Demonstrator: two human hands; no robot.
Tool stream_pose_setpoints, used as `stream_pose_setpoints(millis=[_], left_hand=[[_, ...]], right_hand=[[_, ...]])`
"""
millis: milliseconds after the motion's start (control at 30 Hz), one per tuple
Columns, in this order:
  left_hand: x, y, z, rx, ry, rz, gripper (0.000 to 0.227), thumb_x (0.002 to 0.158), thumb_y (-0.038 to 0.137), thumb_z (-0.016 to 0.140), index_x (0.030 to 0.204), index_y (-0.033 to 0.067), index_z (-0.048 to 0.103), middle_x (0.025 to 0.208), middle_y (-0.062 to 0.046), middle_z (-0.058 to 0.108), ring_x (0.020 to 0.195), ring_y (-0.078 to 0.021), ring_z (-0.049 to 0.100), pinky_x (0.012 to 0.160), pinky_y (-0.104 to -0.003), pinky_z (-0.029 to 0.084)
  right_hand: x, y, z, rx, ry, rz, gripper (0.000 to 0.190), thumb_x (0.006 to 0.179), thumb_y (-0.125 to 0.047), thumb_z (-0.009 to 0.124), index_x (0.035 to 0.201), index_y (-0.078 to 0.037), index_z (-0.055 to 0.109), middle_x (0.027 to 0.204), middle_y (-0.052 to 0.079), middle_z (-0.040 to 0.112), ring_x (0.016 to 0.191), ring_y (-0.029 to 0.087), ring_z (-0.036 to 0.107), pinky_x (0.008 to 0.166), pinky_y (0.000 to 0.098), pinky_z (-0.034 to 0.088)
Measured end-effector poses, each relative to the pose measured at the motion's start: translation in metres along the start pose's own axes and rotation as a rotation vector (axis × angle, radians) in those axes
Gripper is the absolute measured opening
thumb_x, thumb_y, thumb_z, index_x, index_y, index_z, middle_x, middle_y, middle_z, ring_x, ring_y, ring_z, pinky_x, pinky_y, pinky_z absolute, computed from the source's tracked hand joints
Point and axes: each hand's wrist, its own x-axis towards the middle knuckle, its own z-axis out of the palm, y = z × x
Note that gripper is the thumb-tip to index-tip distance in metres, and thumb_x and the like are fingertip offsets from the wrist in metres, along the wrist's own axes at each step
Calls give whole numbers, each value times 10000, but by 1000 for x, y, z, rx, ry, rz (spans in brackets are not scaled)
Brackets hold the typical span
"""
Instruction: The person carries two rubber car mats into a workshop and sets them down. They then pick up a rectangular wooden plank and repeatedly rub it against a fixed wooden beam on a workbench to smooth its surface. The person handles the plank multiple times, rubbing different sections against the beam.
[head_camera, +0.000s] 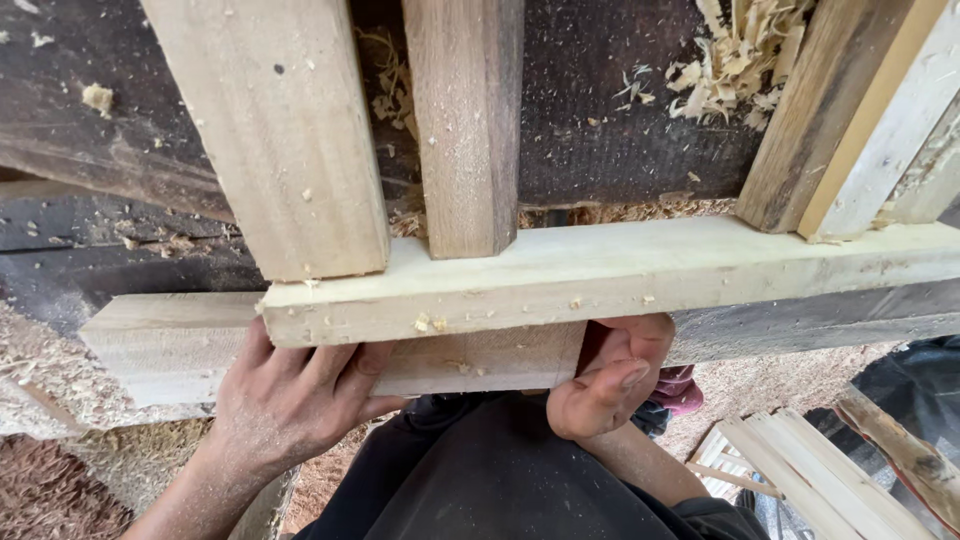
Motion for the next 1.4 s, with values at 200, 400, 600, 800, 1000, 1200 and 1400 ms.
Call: stream_pose_setpoints(millis=[200,400,600,800,1000,1200,1400], left_hand=[[-2,-7,3,-5,53,-7,605,808,697,733,1046,143,787,1108,-79,646,1105,-297,605,864,-571,528],[7,-11,-4,23,107,3,627,776,702,713,1051,145,801,1062,-96,674,1084,-333,627,871,-571,538],[10,-13,-2,17,134,-8,615,802,698,716,1051,142,795,1091,-91,685,1092,-300,634,902,-578,548],[8,-10,1,24,113,-27,622,808,733,706,1039,166,812,1013,-83,653,1078,-293,631,858,-568,544],[10,-12,-4,23,124,-9,627,788,733,727,988,142,797,1043,-91,664,1087,-291,632,877,-570,550],[17,-16,-11,36,144,22,635,780,713,723,1025,134,808,1071,-87,664,1081,-301,626,910,-572,536],[13,-16,-12,47,124,23,675,780,713,720,1053,102,809,1046,-159,635,1070,-405,620,880,-583,532]], right_hand=[[-6,8,0,77,26,73,663,1138,-454,478,1510,89,398,1416,227,554,1362,237,539,1211,353,408],[-9,8,1,75,108,165,750,1112,-451,515,1560,108,294,1511,242,506,1423,264,518,1228,380,412],[-14,16,2,-80,175,128,731,1160,-449,482,1536,161,337,1374,221,530,1264,232,543,1109,316,419],[-3,24,-20,-610,-57,-359,620,1151,-406,406,1518,87,323,1501,247,442,1407,301,489,1216,375,433],[-10,26,-17,-269,87,16,644,1155,-366,467,1563,119,352,1433,191,543,1324,223,543,1163,309,412],[-5,18,-2,-41,142,29,670,1130,-345,516,1563,126,316,1572,216,468,1452,255,462,1254,369,361],[-2,15,4,-77,129,27,663,1160,-364,472,1577,128,315,1506,218,490,1402,246,482,1212,349,378]])
